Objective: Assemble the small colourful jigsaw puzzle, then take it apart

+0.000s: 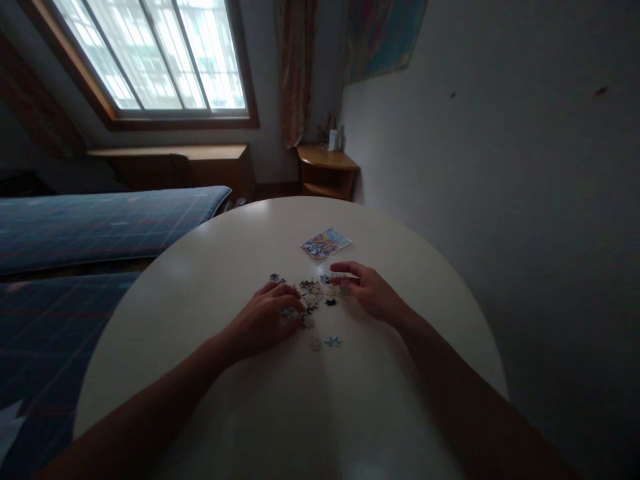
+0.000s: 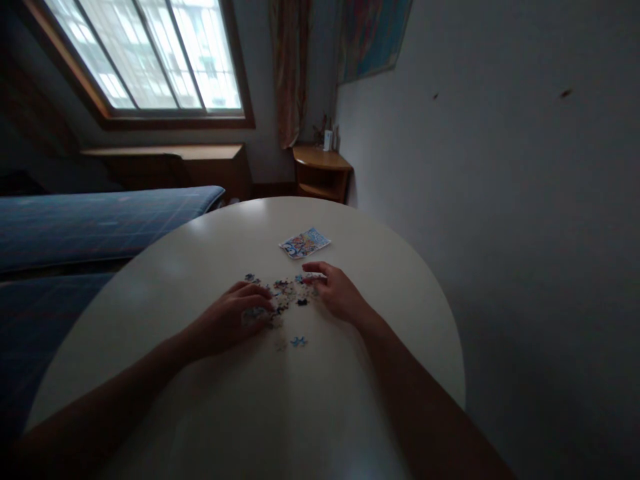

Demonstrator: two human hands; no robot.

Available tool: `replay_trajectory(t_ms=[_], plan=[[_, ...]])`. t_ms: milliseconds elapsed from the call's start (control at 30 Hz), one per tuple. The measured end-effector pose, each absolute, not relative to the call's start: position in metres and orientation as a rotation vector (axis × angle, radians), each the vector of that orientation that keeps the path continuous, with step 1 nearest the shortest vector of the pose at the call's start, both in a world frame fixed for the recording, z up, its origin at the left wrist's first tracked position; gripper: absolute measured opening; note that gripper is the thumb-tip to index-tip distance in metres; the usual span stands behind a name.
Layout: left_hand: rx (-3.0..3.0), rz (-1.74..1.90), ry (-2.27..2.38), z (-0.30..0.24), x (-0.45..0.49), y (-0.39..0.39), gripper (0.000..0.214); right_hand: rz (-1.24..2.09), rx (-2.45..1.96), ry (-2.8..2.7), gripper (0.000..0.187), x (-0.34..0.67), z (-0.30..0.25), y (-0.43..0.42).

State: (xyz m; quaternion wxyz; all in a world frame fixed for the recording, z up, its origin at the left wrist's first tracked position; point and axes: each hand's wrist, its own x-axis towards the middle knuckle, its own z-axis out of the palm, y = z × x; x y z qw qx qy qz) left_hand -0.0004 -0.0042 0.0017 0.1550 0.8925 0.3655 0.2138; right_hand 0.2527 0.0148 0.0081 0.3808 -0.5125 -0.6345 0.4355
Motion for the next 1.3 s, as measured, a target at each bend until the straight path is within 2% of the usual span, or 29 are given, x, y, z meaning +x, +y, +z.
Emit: replay_trajectory(t_ms=[133, 300, 400, 467, 600, 800, 933, 1100, 1300], plan=[[2.588, 0.601, 1.083, 0.003, 0.004, -0.009, 0.022, 1.012, -1.334, -1.592, 0.031, 0.263, 0.008, 0.018], [2.588, 0.568, 1.095, -0.001, 0.005, -0.01, 0.011, 0.633, -1.513, -1.828, 0.02, 0.273, 0.012, 0.021], [2.603, 0.558, 1.06, -0.001, 0.002, -0.008, 0.012, 0.49, -1.443, -2.038, 0.012, 0.267, 0.015, 0.016], [2.613, 0.535, 1.014, 0.0, 0.0, -0.007, 0.014, 0.517, -1.261, -2.224, 0.014, 0.259, 0.014, 0.01], [2.614, 0.498, 0.924, 0.003, -0.001, -0.005, 0.017, 0.563, -1.04, -2.437, 0.029, 0.242, 0.008, -0.001], [2.604, 0.505, 0.94, 0.003, 0.0, -0.007, 0.019, 0.517, -1.101, -2.445, 0.013, 0.243, 0.007, 0.0], [2.595, 0.52, 0.997, 0.001, 0.005, -0.01, 0.014, 0.543, -1.13, -2.456, 0.012, 0.247, 0.008, 0.001], [2.565, 0.571, 1.104, -0.007, 0.011, -0.009, 0.012, 0.531, -1.119, -2.447, 0.02, 0.245, 0.005, -0.002], [2.549, 0.591, 1.056, -0.014, 0.01, -0.005, 0.004, 0.509, -1.132, -2.442, 0.016, 0.241, 0.004, -0.003]])
